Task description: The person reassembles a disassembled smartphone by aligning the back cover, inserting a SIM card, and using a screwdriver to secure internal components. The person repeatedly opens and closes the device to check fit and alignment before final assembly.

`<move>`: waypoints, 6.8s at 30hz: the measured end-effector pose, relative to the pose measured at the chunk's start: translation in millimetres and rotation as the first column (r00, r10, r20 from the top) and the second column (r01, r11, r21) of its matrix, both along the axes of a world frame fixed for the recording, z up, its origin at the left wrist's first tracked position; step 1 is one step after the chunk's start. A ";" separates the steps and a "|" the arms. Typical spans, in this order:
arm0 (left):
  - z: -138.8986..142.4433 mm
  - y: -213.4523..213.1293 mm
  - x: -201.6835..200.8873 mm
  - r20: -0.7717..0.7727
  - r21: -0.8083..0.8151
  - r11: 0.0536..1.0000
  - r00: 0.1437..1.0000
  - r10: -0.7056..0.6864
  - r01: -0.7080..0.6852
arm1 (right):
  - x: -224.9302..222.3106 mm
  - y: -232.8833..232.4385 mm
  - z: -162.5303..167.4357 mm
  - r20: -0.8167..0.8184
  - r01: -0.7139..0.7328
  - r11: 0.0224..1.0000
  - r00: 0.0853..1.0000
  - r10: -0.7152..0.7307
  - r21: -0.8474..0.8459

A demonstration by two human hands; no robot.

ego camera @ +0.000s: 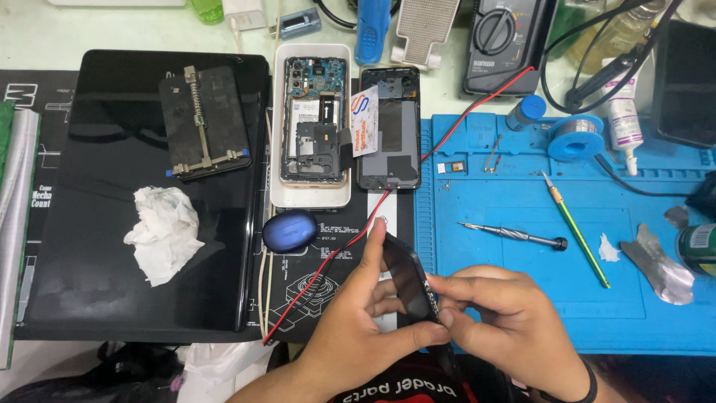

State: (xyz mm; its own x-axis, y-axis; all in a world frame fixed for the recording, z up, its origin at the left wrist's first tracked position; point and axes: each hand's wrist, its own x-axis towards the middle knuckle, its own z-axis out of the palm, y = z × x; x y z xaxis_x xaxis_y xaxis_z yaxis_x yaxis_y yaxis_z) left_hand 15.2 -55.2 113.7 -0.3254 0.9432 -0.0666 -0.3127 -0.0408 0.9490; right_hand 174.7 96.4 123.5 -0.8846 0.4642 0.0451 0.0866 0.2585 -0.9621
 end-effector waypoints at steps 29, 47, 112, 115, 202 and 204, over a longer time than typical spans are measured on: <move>-11.1 8.2 -11.1 0.240 -0.141 0.956 0.928 0.284 -0.257 | 7.1 16.2 -37.3 0.146 0.208 0.736 0.978 -0.149 -0.644; -24.0 -19.1 -13.2 0.196 -0.223 0.931 0.922 0.334 -0.290 | 38.4 19.3 35.4 -0.141 0.207 0.633 0.978 -0.153 0.746; -27.9 -10.7 -24.7 -0.852 -0.008 0.996 0.521 0.041 -0.092 | -79.3 141.0 -16.8 0.306 0.081 0.678 0.849 -0.430 0.730; -31.1 -13.9 -26.0 -0.850 -0.010 0.997 0.526 0.035 -0.082 | -60.3 130.5 -0.7 0.241 0.140 0.752 0.896 -0.373 0.644; -66.5 -29.9 -19.5 -0.876 0.024 0.991 0.474 0.085 -0.135 | -2.2 14.6 -43.4 0.261 -0.359 0.211 0.886 0.383 0.909; -66.8 -30.2 -19.8 -0.876 0.028 0.991 0.475 0.089 -0.134 | -2.6 13.2 -45.0 0.240 -0.350 0.252 0.893 0.381 0.902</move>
State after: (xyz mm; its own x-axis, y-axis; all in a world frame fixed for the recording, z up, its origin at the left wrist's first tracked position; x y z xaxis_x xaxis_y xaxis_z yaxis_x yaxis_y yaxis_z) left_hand -4.6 -85.4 46.9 -0.3385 0.8986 0.2793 0.6825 0.0301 0.7302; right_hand 172.1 109.6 78.4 -0.9395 -0.2603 0.2227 -0.2858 0.9540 -0.0908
